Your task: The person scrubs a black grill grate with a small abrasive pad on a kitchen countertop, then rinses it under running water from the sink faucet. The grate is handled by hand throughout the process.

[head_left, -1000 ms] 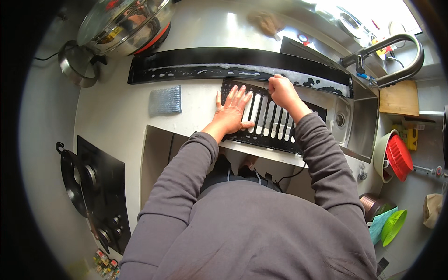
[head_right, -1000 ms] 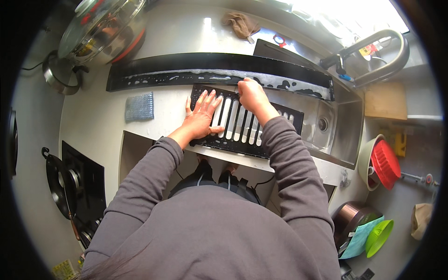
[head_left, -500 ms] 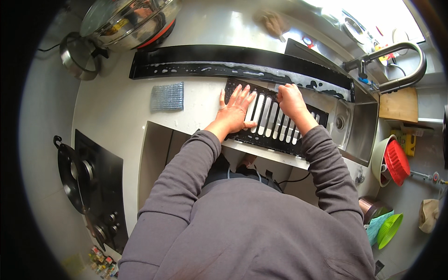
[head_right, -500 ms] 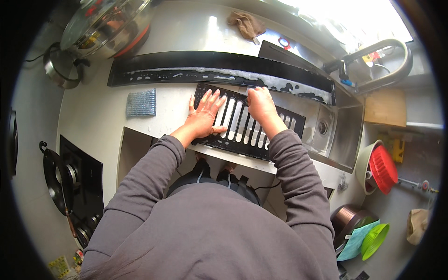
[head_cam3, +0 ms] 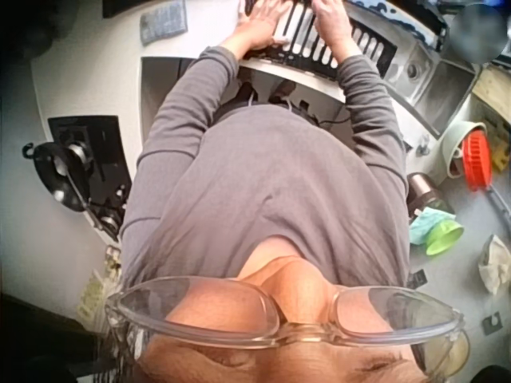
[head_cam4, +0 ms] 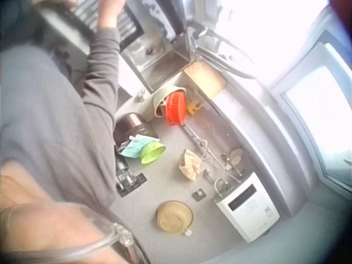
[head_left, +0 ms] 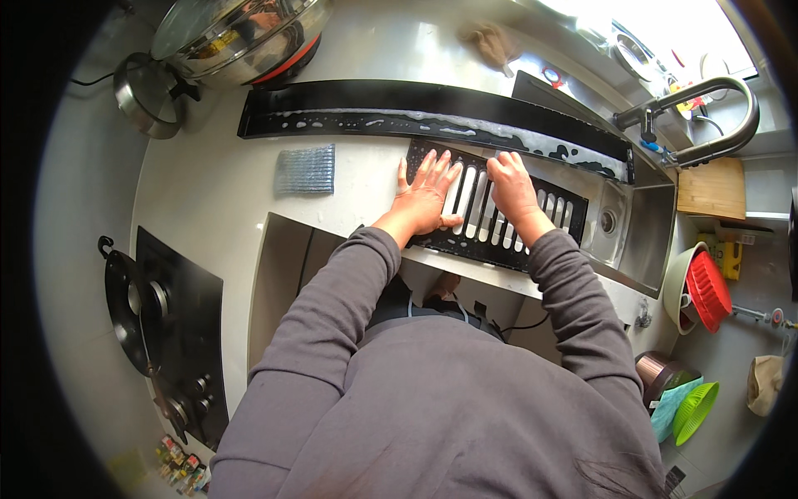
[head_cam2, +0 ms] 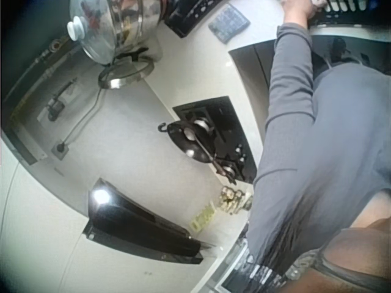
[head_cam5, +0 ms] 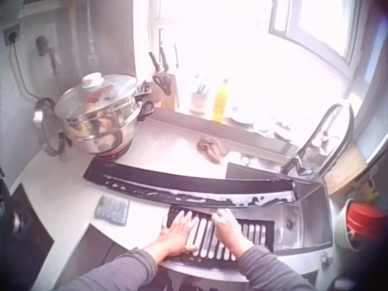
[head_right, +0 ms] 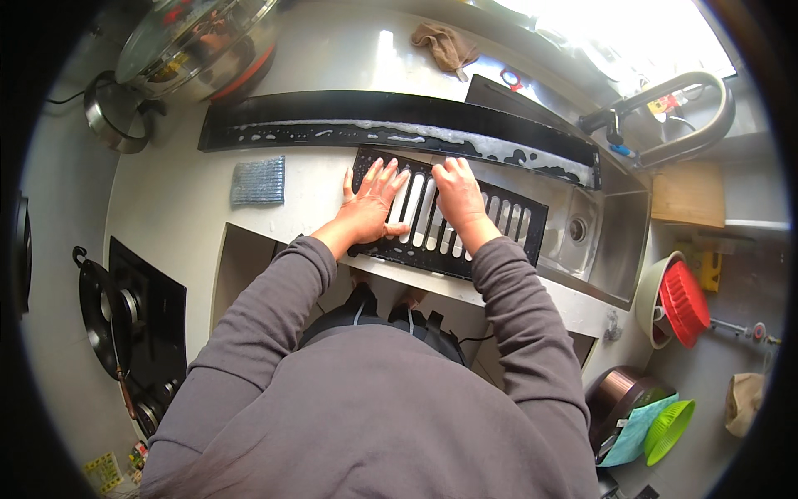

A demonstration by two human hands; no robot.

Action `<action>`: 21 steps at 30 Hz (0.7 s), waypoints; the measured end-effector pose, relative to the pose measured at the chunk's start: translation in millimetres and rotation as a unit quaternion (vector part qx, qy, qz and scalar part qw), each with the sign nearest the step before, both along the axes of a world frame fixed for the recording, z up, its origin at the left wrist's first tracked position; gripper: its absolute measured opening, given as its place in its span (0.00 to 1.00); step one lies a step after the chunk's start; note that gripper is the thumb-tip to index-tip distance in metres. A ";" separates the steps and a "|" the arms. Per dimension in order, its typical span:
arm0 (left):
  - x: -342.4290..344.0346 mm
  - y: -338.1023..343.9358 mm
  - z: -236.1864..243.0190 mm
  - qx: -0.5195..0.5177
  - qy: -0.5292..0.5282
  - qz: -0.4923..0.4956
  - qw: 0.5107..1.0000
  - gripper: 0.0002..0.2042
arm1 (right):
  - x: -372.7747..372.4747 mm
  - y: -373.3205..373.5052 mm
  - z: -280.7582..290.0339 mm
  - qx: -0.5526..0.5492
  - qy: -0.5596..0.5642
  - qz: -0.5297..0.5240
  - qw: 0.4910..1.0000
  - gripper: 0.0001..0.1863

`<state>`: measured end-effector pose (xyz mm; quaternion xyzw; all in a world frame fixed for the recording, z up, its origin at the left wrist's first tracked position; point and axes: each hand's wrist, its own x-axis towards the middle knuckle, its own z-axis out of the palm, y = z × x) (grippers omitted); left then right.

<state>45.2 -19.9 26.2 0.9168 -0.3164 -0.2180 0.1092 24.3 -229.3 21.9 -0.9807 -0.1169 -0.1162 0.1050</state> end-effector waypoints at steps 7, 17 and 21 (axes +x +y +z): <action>0.4 -1.3 -4.3 0.001 -0.004 0.004 1.000 0.53 | -8.5 2.2 -5.3 0.137 0.025 -0.049 0.989 0.04; 1.8 0.4 -9.8 0.001 -0.011 -0.010 1.000 0.54 | -35.0 -18.7 11.5 0.259 -0.026 -0.115 0.959 0.03; -1.1 2.5 -1.9 0.021 0.002 -0.012 1.000 0.54 | -36.9 -38.4 7.7 0.296 -0.026 -0.213 0.931 0.04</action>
